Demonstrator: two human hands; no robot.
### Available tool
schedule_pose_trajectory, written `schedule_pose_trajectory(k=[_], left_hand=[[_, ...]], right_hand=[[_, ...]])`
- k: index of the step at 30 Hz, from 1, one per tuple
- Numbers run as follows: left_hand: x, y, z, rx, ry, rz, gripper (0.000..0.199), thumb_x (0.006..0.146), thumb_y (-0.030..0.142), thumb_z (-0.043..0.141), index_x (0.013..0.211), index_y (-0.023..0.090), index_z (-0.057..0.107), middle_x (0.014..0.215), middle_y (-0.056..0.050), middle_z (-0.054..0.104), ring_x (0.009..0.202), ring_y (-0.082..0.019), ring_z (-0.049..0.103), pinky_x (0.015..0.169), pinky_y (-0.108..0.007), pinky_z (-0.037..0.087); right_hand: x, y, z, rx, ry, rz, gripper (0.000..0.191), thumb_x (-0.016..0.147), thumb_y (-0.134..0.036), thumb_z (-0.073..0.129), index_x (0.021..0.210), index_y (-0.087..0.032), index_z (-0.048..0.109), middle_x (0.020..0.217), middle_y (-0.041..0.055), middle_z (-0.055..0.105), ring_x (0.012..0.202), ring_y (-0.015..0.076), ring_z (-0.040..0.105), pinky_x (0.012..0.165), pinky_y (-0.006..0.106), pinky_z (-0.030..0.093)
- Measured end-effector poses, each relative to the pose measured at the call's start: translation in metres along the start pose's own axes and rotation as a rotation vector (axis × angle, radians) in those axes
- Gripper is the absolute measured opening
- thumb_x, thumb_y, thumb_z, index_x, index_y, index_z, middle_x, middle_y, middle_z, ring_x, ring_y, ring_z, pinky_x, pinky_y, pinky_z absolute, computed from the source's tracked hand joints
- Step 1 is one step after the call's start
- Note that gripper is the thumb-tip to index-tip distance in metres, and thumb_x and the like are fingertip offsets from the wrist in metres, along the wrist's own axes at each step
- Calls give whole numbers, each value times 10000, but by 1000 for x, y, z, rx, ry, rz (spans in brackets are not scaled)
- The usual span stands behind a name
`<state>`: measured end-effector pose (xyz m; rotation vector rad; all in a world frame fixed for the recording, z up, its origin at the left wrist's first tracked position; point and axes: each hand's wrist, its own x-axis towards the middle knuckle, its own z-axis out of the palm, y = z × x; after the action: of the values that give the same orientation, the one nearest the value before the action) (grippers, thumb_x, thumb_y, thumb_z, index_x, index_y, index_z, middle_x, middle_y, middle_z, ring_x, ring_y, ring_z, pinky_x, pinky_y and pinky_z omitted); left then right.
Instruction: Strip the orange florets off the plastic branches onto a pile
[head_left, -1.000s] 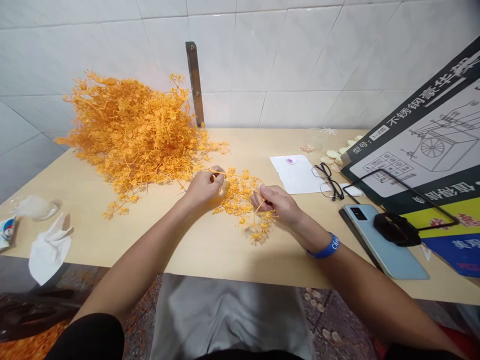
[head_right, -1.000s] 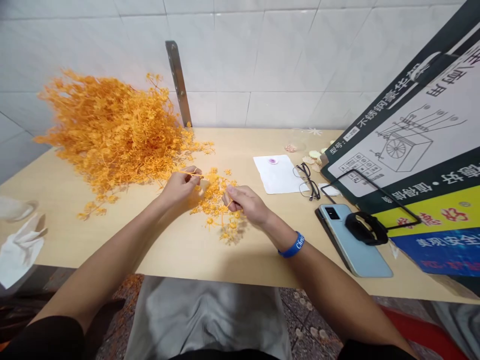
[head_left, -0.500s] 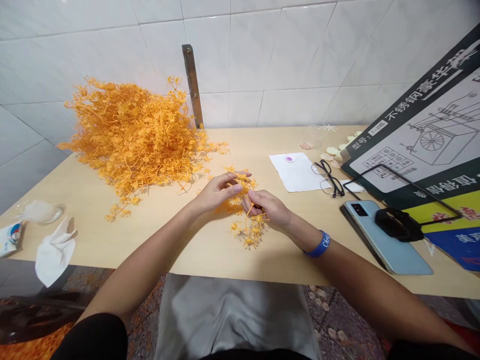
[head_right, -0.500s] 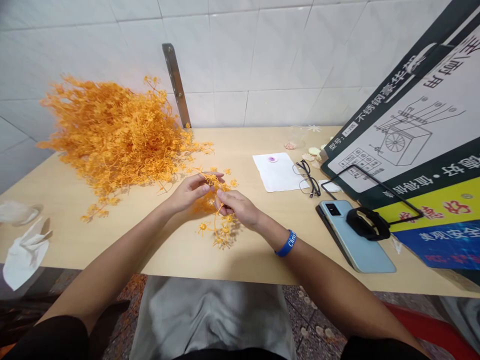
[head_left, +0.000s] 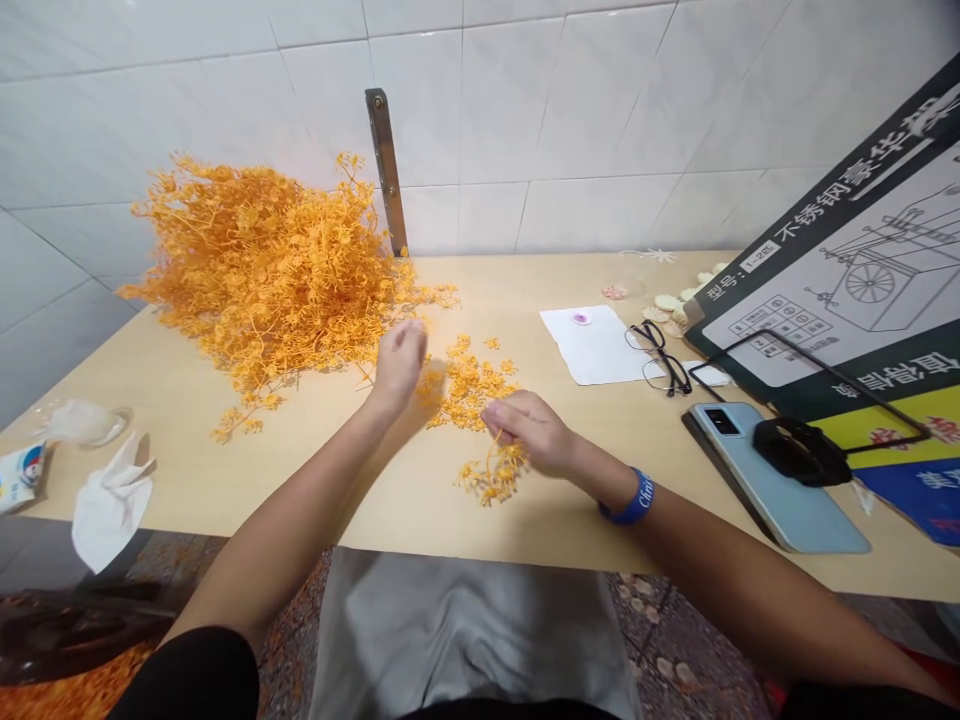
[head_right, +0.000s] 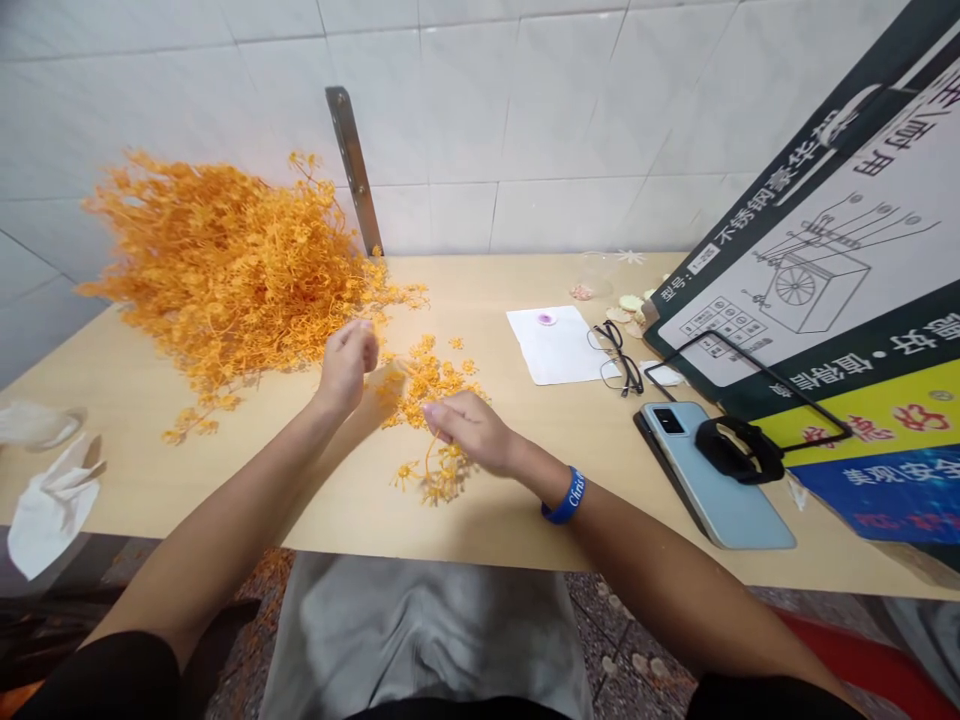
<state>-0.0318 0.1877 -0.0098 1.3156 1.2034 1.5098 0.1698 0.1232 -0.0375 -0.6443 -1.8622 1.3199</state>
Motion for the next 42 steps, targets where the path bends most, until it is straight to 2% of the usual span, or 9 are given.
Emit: schedule_pose_trajectory(k=[4,10,14,19,23,27,32,36,42], left_hand=[[13,-2,-11,210,179,238,392,909,338,504,579,196,349,547,41,350,518,-93,335,521,-228,286],[-3,-8,-2,695,-366,254,278,909,314,467,785,200,688,749,-31,684,693,-165,585,639,-261,396],[-7,-13,-3,887,-463,185,353,891,360,508,1153,241,712,1005,-61,754,881,-239,657,740,-311,452],[-7,-4,-4,605,-391,176,443,950,445,415,1141,180,715,1093,-96,740,969,-226,658,882,-340,481],[-15,6,2,197,-568,75,632,921,633,362,1131,143,700,1074,-128,731,913,-194,673,794,-301,531],[-23,9,10,119,-683,27,604,790,673,581,1056,150,724,1044,-109,731,815,-177,677,707,-272,538],[-21,3,12,171,-458,-38,539,802,654,572,752,137,714,611,-34,653,536,-115,567,541,-234,461],[-19,0,14,224,-208,19,509,844,613,540,650,153,638,542,-15,590,479,-103,510,483,-228,393],[-5,5,2,272,90,99,408,912,449,504,607,180,525,468,40,469,414,-84,434,446,-217,330]], right_hand=[[-3,4,2,-177,20,-134,543,996,-496,357,544,-195,391,496,-34,347,459,90,327,492,271,257],[3,11,-7,2,440,-149,509,958,-515,456,565,-192,472,549,-3,406,531,125,367,544,297,283],[5,11,-12,37,517,-114,498,906,-566,524,577,-193,515,579,10,434,558,137,375,557,302,300],[7,14,-15,99,575,-61,481,861,-592,577,602,-189,539,618,12,467,578,127,392,537,278,302],[10,14,-17,143,614,-47,467,843,-588,602,614,-183,556,629,4,478,549,105,378,497,255,295],[12,10,-17,153,600,11,462,811,-596,629,623,-177,584,610,0,488,536,98,397,491,245,322],[11,6,-12,167,386,149,501,812,-622,604,599,-172,547,541,-17,459,475,91,391,451,249,289],[11,5,-3,138,178,168,511,857,-622,542,599,-188,464,540,-41,389,457,80,328,442,250,233],[4,-7,7,-18,131,16,507,925,-551,459,571,-203,352,530,-47,313,498,87,290,506,268,235]])
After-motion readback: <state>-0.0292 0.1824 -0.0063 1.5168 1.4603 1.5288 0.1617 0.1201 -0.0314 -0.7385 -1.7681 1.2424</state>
